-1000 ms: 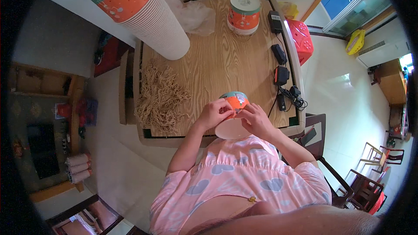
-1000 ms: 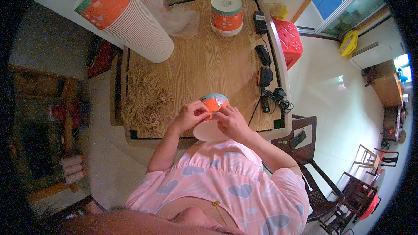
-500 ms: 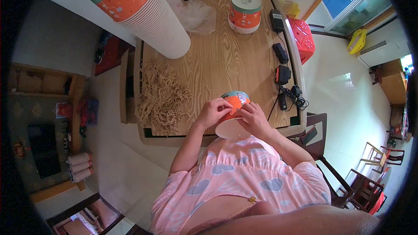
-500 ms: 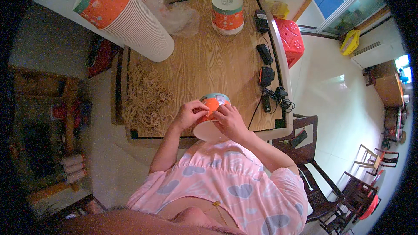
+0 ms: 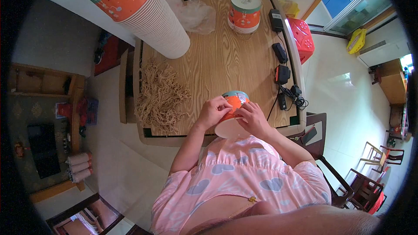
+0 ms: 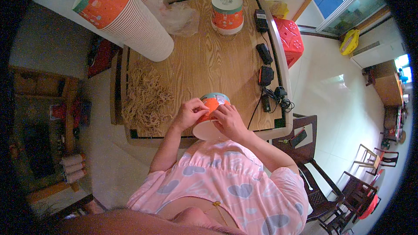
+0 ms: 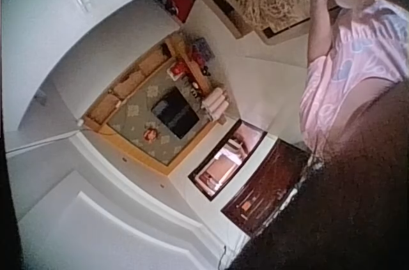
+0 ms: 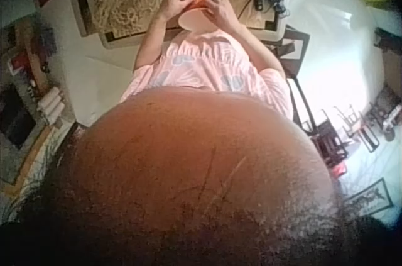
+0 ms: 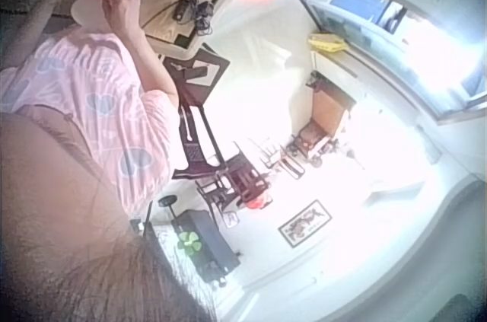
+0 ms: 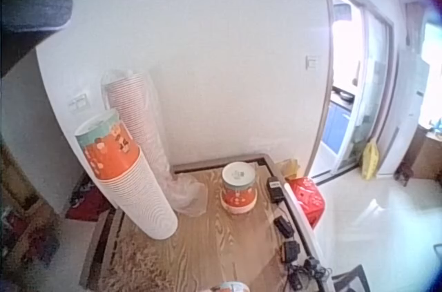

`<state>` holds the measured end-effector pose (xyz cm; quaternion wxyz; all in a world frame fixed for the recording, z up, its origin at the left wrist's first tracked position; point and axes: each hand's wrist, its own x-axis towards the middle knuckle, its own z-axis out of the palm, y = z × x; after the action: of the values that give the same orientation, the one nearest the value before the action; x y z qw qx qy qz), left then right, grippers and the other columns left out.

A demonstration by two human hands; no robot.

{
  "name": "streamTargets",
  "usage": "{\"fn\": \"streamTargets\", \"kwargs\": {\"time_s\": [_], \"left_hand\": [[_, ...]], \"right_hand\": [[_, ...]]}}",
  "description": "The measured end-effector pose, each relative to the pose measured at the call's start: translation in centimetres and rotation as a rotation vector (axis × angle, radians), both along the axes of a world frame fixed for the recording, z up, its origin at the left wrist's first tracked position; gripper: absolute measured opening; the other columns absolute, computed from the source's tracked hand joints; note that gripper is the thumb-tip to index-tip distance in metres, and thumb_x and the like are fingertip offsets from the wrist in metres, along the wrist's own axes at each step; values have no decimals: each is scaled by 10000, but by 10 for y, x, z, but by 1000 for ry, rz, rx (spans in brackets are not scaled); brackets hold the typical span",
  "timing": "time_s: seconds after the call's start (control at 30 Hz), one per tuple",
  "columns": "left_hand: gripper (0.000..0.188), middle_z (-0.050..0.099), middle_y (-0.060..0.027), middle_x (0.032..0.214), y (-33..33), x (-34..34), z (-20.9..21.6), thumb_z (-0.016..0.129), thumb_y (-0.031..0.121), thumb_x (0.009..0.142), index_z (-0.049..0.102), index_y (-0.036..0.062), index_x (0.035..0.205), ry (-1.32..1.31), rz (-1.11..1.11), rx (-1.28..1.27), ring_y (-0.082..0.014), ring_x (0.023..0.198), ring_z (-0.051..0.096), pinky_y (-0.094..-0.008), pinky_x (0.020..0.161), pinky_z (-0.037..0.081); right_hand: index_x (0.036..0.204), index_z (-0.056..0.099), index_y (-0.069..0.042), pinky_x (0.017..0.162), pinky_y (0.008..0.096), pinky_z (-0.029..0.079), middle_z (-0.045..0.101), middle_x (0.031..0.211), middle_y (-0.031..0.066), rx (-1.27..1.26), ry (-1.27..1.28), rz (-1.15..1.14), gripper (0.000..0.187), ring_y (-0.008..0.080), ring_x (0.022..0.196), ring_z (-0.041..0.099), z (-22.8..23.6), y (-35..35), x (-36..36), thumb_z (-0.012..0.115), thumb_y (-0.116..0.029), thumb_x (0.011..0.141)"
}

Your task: Manually placing dried noodle nests or shredded material into decorative paper cups and stacking them on a table.

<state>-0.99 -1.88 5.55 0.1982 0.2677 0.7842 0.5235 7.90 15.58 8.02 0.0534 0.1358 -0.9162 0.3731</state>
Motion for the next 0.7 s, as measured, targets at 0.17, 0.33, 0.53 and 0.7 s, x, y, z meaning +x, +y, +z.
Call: {"fn": "streamTargets", "kwargs": {"time_s": [0.17,0.33,0.53,0.7], "left_hand": [[69,579,-46,752,-1,2,0,667,8,711,641,25,772,34,57,0,-111,656,553,-232,571,444],[76,601,-72,758,-4,-1,-1,666,65,714,654,41,785,67,51,-36,-166,653,608,-263,592,486],[82,601,-69,764,-4,0,-1,671,64,710,655,42,787,51,45,-53,-165,655,610,-262,591,488],[84,600,-70,752,1,1,4,679,78,706,650,42,777,21,49,-11,-167,657,612,-266,583,487]], "right_hand": [[899,561,-91,784,379,385,532,897,72,-8,-1,19,259,265,898,498,2,0,0,626,-73,648],[901,543,-80,775,392,386,528,906,82,-8,-54,-59,262,276,902,499,-2,-3,2,626,-69,653],[913,563,-98,781,385,384,531,929,75,-21,5,10,254,267,903,501,0,-2,1,625,-72,668],[914,568,-107,791,389,382,532,934,71,-1,2,19,254,264,910,503,3,-1,1,624,-72,669]]}}
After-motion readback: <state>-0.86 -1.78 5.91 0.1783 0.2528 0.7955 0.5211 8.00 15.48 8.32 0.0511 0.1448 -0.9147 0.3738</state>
